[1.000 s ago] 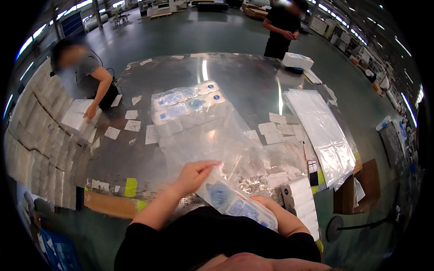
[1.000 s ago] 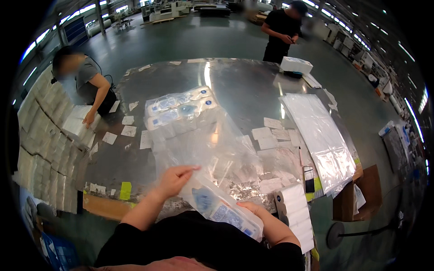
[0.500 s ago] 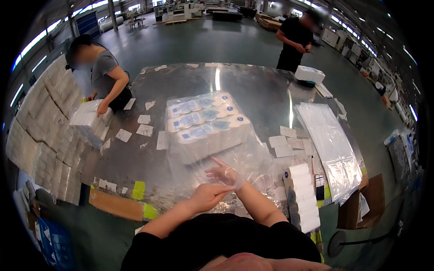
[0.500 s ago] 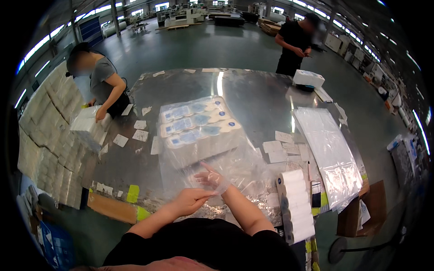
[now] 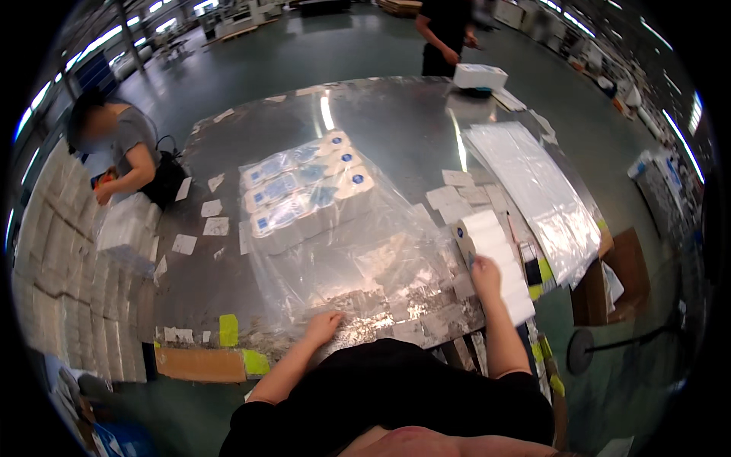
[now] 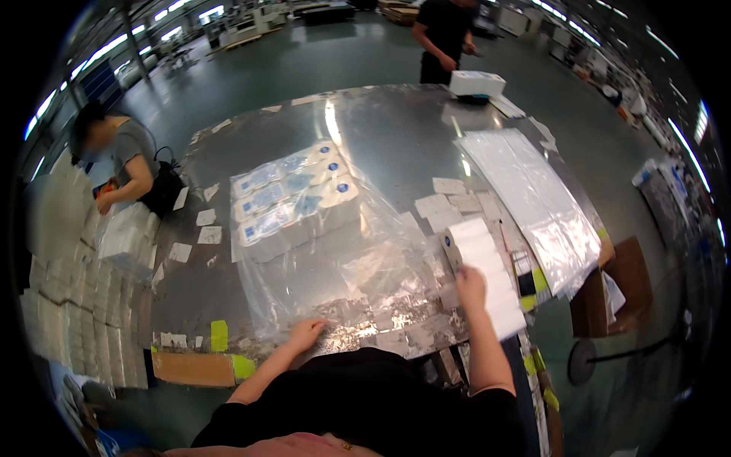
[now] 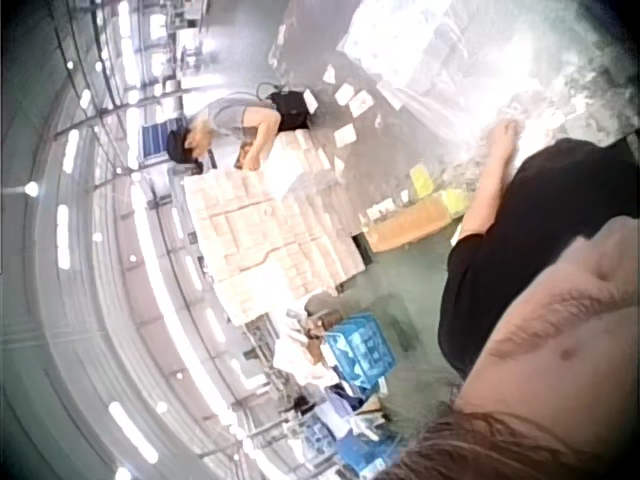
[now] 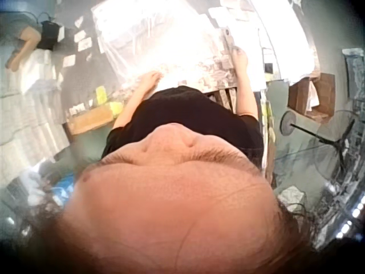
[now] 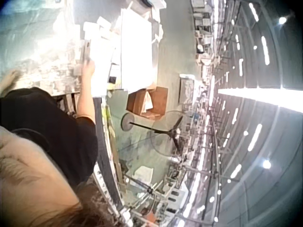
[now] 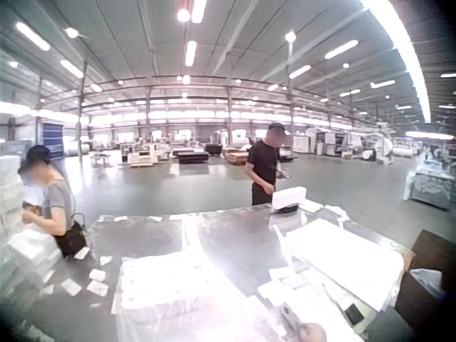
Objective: The person stands at a metal table in a warehouse and packs individual rolls of tissue paper into clear plastic bags. They repeatedly pick up a roll, place it into a bag, and move the bagged item to a conveyor belt. Another person is visible in the background performing similar packing tasks.
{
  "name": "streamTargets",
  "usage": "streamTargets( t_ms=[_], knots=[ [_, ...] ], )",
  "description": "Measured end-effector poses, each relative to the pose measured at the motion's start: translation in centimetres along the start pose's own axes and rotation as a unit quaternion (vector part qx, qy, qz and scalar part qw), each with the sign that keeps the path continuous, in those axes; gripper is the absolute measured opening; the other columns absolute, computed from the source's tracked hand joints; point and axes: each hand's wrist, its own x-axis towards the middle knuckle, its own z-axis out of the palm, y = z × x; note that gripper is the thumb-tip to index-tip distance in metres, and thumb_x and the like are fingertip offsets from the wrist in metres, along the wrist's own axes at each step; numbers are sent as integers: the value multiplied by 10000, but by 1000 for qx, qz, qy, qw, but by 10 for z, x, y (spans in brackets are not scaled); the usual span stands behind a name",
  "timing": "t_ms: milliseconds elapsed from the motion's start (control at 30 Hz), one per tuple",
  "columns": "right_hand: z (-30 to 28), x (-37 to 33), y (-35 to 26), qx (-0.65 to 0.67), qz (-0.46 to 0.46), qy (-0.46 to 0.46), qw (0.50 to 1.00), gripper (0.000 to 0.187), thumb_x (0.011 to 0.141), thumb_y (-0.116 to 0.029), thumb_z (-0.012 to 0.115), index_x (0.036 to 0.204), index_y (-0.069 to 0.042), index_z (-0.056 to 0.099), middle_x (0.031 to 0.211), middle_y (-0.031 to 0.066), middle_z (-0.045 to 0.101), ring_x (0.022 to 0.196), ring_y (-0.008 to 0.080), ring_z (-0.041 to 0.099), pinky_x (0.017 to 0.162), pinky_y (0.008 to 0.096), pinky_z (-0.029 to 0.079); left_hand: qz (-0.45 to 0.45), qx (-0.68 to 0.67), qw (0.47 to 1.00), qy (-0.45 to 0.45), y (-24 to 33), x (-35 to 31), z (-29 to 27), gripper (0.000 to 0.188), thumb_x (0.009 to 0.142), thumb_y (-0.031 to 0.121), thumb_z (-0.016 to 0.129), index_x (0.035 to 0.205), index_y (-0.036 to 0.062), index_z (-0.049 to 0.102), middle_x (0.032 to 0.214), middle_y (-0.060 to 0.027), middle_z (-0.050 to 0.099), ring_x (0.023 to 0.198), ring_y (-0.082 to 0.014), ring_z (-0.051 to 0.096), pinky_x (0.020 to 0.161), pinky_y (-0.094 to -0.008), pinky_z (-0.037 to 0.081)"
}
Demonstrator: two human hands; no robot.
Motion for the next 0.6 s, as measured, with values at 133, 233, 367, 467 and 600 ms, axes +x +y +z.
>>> streamTargets(
  t_ms=[133,233,367,467,600],
  knots=[
    [-67,-3,76,-129,160,56,977,545,773,-339,648,1186,1,542,1075,234,596,1022,374,560,885,440,434,-93,-13,995,-19,-4,13,-13,257,895,294,494,993,144,677,938,-112,671,885,-293,630,797,-378,480],
    [-77,-23,88,-138,233,-77,959,691,749,-498,633,1184,30,530,1089,258,596,1031,380,568,886,434,441,-88,-1,996,-3,3,13,-16,236,894,272,497,951,128,675,898,-105,675,862,-277,637,777,-369,482],
    [-61,-40,49,-23,282,-218,934,766,751,-560,611,1190,60,513,1109,267,595,1044,373,578,897,408,444,-80,-18,997,3,-6,18,-9,210,885,248,518,948,116,669,894,-109,676,849,-268,639,757,-357,484],
    [-20,-65,43,42,227,-178,957,776,764,-526,626,1257,46,449,1164,271,566,1094,371,551,941,392,421,-65,-20,998,0,-4,18,-10,203,877,242,533,942,100,664,885,-115,674,838,-272,639,748,-354,485],
    [3,-109,10,221,180,-159,945,745,736,-286,722,1308,32,367,1218,218,540,1125,293,535,957,352,416,-66,-46,996,-27,-24,25,-5,196,861,216,549,965,86,652,882,-124,666,843,-279,632,756,-362,483]
  ],
)
